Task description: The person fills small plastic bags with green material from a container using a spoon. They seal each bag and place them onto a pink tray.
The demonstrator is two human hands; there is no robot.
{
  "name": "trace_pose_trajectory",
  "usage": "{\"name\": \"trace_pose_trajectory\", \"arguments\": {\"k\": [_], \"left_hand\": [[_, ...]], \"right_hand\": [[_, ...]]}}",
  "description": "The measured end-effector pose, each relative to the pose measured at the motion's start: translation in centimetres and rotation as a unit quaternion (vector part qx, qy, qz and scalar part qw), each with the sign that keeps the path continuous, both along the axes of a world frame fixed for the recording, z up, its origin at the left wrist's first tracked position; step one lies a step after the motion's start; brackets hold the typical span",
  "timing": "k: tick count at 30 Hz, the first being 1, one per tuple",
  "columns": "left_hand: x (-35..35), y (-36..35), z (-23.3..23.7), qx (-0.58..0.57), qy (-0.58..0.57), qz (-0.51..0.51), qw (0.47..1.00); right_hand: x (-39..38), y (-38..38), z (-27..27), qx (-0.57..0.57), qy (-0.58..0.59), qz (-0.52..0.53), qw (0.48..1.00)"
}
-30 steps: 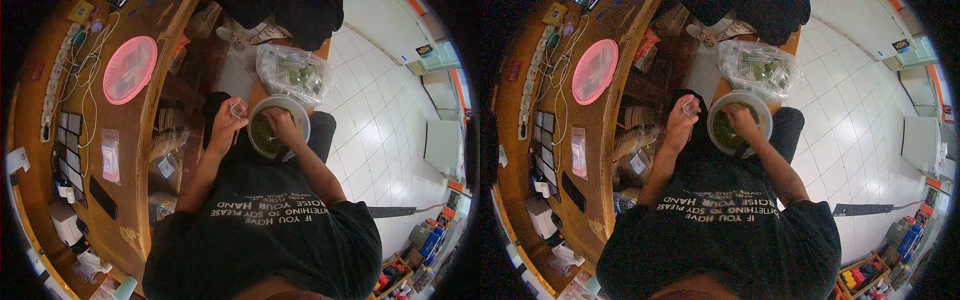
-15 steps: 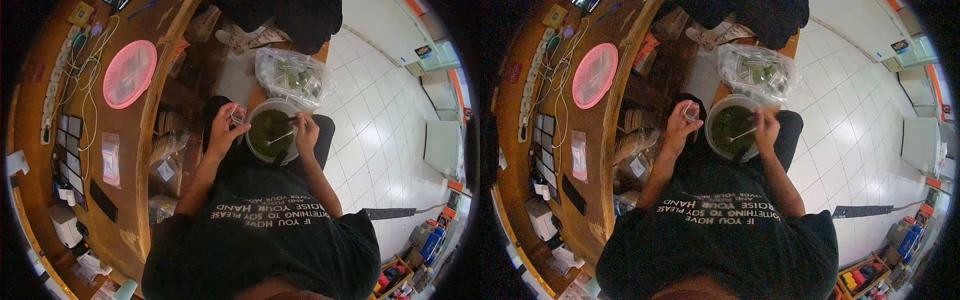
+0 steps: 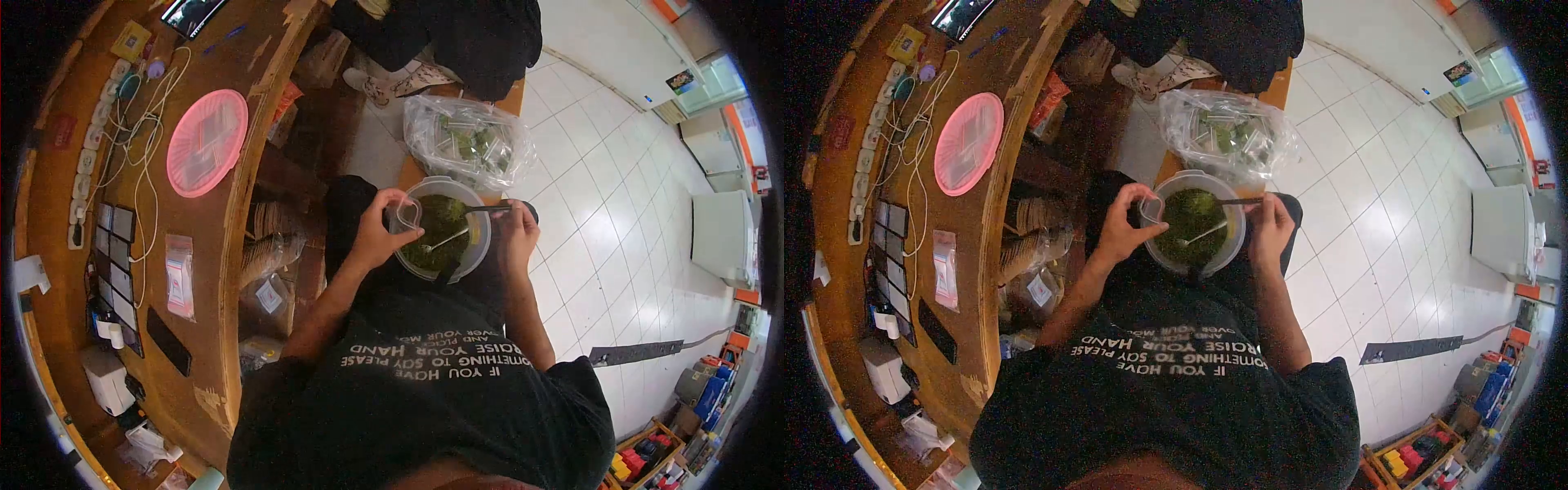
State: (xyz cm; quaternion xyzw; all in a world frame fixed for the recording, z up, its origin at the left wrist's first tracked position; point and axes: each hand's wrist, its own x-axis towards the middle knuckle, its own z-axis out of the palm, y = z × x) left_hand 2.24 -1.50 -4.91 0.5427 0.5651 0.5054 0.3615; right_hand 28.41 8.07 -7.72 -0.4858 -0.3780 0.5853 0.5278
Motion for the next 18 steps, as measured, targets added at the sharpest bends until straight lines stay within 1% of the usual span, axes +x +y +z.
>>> {"name": "trace_pose_trajectory", "arguments": {"k": [1,3,4,6,7,8,9,10,11,12,13,14,16,17,18], "left_hand": [[0.3,0.1,-0.1,0.001,0.001,0.002,1.0],[1.4,0.4,-0.4,-0.034,0.173,0.038,0.983],[2.0,0.6,-0.4,-0.034,0.174,0.039,0.983],[3.3,1.3,-0.5,-0.02,0.221,0.058,0.973],[3.8,1.7,-0.6,-0.007,0.209,0.047,0.977],[4.3,2.0,-0.6,-0.005,0.208,0.046,0.977],[4.9,2.3,-0.6,0.021,0.224,0.055,0.973],[5.5,2.6,-0.7,0.046,0.239,0.064,0.968],[5.9,2.7,-0.9,0.047,0.238,0.064,0.968],[6.3,2.9,-1.1,0.036,0.22,0.064,0.973],[6.5,2.9,-1.4,0.025,0.202,0.064,0.977],[6.7,2.9,-1.8,0.025,0.202,0.063,0.977],[6.9,3.0,-2.2,0.037,0.191,0.089,0.977],[6.9,2.9,-2.4,0.038,0.19,0.089,0.977],[6.7,2.8,-2.1,0.034,0.198,0.098,0.975]], "right_hand": [[-0.4,-0.1,2.2,0.015,0.015,-0.007,1.0],[-0.7,-0.1,4.3,0.031,0.037,-0.033,0.998],[-0.7,-0.1,4.6,0.031,0.038,-0.033,0.998],[-0.7,-0.1,5.3,0.066,-0.013,-0.029,0.997],[-0.9,-0.2,5.9,0.068,-0.013,-0.03,0.997],[-1.4,-0.6,6.4,0.084,-0.056,-0.026,0.995],[-1.8,-1.0,6.8,0.099,-0.099,-0.023,0.99],[-1.9,-1.2,6.8,0.101,-0.1,-0.024,0.99],[-2.0,-1.4,6.6,0.214,-0.208,-0.01,0.954],[-2.3,-1.8,6.4,0.321,-0.311,0.005,0.895],[-3.0,-2.7,8.8,0.376,-0.358,0.031,0.854],[-3.4,-2.8,8.9,0.376,-0.358,0.03,0.854],[-3.7,-2.9,8.9,0.431,-0.348,0.013,0.832],[-3.7,-2.8,8.9,0.432,-0.349,0.013,0.832],[-3.7,-2.9,8.7,0.402,-0.334,0.001,0.852]]}}
